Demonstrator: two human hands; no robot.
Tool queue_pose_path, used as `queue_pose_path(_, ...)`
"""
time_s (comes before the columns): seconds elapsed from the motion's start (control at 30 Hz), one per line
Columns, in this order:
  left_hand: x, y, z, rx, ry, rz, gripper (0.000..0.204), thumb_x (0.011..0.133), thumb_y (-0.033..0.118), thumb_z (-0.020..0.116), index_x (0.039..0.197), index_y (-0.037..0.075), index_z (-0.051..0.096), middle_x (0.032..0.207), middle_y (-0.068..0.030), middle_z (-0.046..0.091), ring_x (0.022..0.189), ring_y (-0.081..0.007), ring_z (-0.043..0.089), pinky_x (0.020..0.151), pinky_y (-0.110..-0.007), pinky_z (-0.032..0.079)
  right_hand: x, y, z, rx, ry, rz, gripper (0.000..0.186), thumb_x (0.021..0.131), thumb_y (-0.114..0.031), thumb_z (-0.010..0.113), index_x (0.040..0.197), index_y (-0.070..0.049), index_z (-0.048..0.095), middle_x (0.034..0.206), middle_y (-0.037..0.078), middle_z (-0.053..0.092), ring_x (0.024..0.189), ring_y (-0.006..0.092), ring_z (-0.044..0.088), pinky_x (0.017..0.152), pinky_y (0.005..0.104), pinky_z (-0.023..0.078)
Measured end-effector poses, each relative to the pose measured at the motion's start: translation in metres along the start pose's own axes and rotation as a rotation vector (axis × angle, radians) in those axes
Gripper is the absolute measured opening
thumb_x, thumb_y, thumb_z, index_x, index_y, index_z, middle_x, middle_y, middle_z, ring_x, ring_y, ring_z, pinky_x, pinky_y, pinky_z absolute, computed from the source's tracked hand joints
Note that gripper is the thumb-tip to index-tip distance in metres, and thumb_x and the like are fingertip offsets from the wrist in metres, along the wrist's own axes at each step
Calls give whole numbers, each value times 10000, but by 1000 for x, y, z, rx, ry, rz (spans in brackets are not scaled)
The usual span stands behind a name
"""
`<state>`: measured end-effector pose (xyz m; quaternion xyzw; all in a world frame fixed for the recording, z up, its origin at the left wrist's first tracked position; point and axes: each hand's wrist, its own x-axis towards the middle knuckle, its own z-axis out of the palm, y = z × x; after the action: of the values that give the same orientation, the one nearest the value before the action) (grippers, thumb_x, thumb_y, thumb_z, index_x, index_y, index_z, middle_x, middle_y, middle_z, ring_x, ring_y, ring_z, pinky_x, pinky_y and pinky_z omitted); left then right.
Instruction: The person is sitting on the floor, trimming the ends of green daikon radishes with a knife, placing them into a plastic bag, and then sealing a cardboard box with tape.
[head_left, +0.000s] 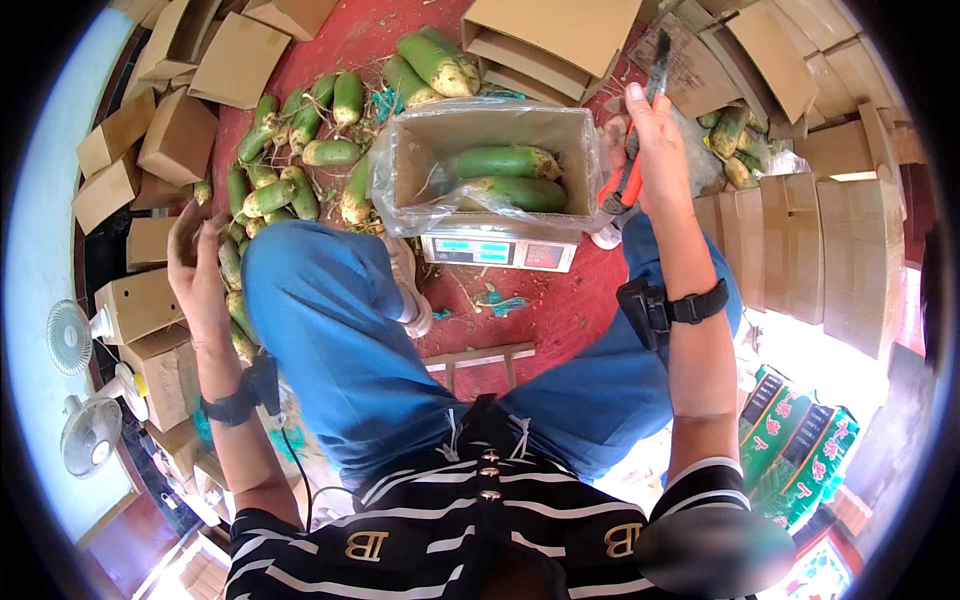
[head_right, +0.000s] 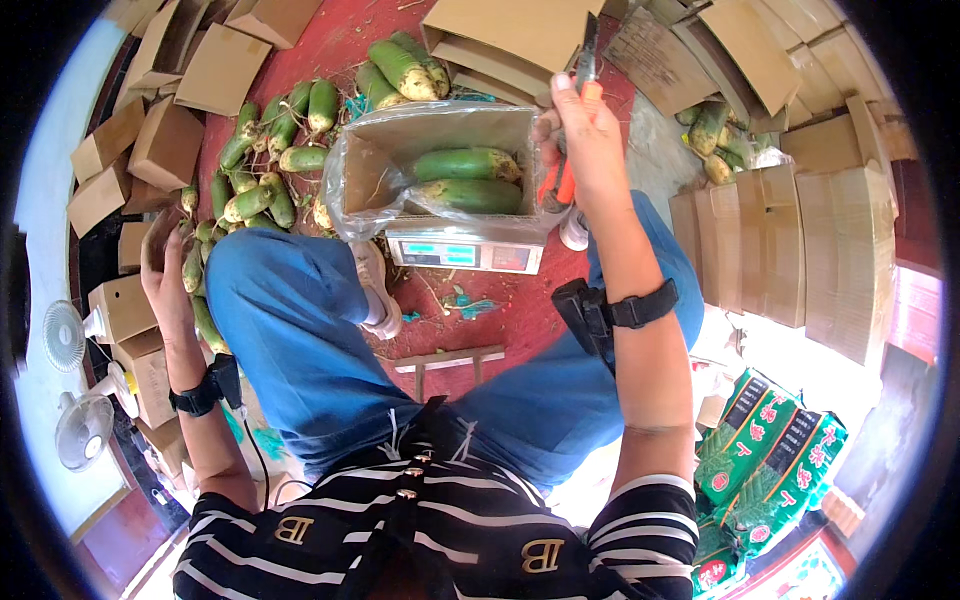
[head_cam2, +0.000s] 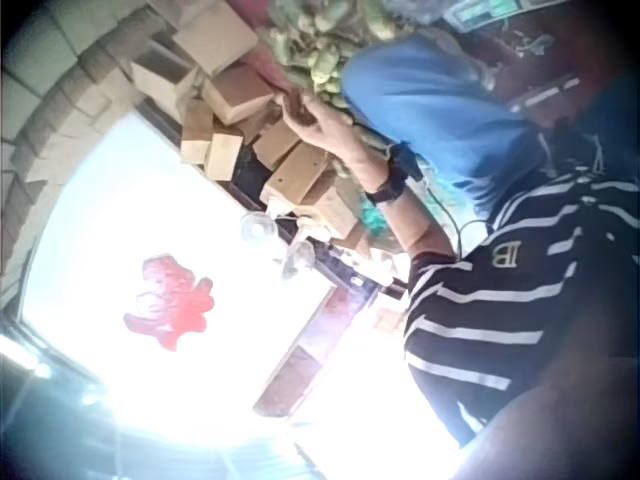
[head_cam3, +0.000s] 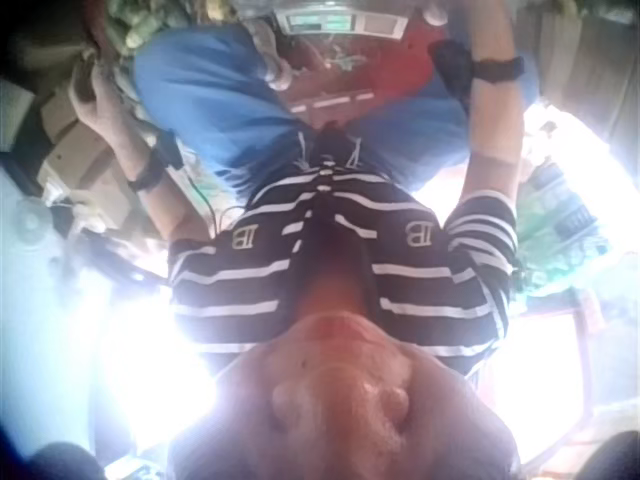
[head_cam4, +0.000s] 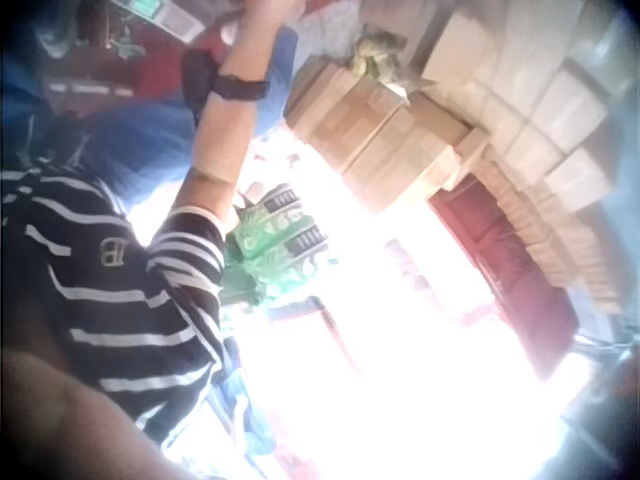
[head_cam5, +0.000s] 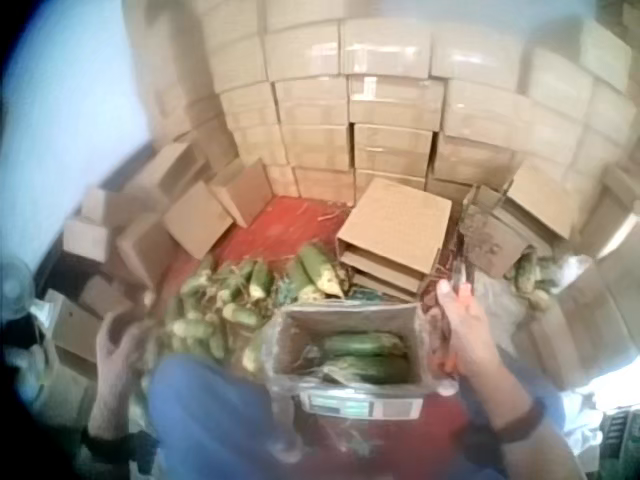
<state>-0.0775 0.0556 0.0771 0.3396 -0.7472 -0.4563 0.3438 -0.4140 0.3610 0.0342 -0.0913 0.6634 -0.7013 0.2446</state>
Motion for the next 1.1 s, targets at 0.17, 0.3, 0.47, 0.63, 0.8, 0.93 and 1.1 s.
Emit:
queue_pose_path(0.17, -12, 45, 81, 74, -352, 76, 342, 871, 63, 556, 1201, -1, 490, 1140, -90, 555, 1031, -150, 546, 878, -263, 430, -6, -1, -7, 45, -66, 23, 382, 884, -433, 531, 843, -54, 517, 615, 54, 564, 443, 102, 472, 409, 237, 370)
queue_pose_path(0.3, -20, 65, 114, 294, -616, 179, 382, 830, 73, 600, 1193, 15, 496, 1118, -119, 558, 1042, -187, 547, 885, -293, 429, -6, 1, -12, 73, -70, 9, 370, 885, -419, 533, 851, -51, 517, 618, 61, 567, 445, 103, 476, 409, 238, 373)
queue_pose_path(0.47, -16, 78, 112, 389, -670, 204, 388, 837, 103, 602, 1199, 15, 494, 1114, -116, 562, 1048, -190, 544, 891, -301, 425, -5, 2, -18, 68, -44, -22, 417, 890, -434, 522, 930, -19, 542, 586, 29, 540, 432, 87, 436, 414, 233, 358)
queue_pose_path(0.63, -20, 73, 88, 255, -588, 40, 390, 873, 86, 570, 1240, 12, 460, 1153, -75, 539, 1051, -146, 519, 897, -279, 418, -3, 1, -23, 114, -35, 28, 417, 872, -438, 551, 938, -26, 536, 638, 44, 556, 459, 91, 458, 440, 260, 393)
queue_pose_path(0.8, -16, 59, 44, 116, -311, 2, 394, 905, 142, 545, 1259, -1, 447, 1190, -92, 535, 1060, -149, 525, 903, -274, 407, 0, 9, -25, 14, -4, 12, 370, 875, -429, 545, 879, -60, 522, 615, 55, 571, 447, 100, 478, 416, 250, 385)
queue_pose_path(0.93, -12, -4, -11, 121, -120, -34, 346, 872, 111, 585, 1172, -38, 499, 1095, -78, 565, 966, -127, 535, 844, -242, 429, 5, 19, -21, -355, 20, -41, 389, 861, -446, 547, 865, -57, 554, 618, 38, 572, 450, 76, 489, 429, 240, 390)
queue_pose_path(1.1, -47, -98, -48, 241, -147, -357, 348, 866, 117, 588, 1170, -21, 490, 1053, -89, 598, 896, -138, 579, 728, -240, 473, 17, 41, -29, -812, 101, -259, 454, 804, -472, 588, 825, -20, 565, 718, 152, 610, 678, 287, 590, 644, 371, 452)
